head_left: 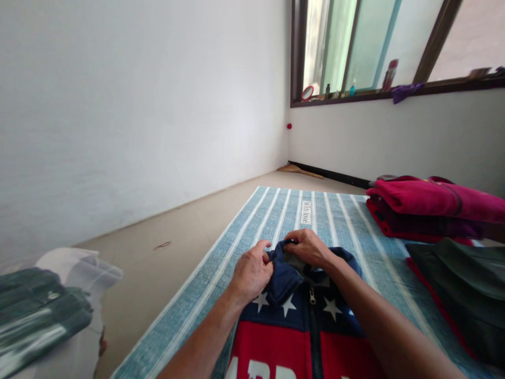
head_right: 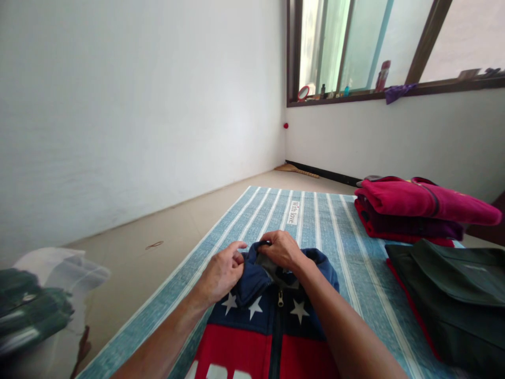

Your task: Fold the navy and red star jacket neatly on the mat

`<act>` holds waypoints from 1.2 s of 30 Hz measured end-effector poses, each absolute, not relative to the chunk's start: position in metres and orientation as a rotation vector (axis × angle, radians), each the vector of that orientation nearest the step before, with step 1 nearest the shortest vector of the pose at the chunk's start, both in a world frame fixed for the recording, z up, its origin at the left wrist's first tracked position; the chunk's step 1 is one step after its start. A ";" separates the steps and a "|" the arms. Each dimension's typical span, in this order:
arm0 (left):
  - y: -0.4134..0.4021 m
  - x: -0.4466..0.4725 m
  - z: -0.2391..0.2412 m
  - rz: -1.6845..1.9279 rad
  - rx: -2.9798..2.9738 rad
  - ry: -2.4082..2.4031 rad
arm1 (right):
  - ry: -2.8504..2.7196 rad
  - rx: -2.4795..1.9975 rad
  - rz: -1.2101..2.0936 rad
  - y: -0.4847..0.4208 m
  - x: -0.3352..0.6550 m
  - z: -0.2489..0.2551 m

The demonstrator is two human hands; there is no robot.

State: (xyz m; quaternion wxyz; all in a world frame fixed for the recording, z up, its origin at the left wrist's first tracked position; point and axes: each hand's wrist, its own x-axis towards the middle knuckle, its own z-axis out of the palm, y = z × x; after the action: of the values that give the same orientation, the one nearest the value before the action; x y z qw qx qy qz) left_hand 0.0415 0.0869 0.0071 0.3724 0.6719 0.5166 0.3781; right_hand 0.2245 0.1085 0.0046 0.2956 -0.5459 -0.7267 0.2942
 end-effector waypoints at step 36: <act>0.177 0.072 0.035 -0.219 2.633 0.992 | -1.970 -1.866 0.200 0.023 0.199 -0.003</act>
State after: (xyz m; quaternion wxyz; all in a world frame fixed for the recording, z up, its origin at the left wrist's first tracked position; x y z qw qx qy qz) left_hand 0.0720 0.1772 0.0349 0.1591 0.9210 0.3472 -0.0767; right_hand 0.1986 0.0231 -0.0027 0.2088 -0.6708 -0.7079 0.0720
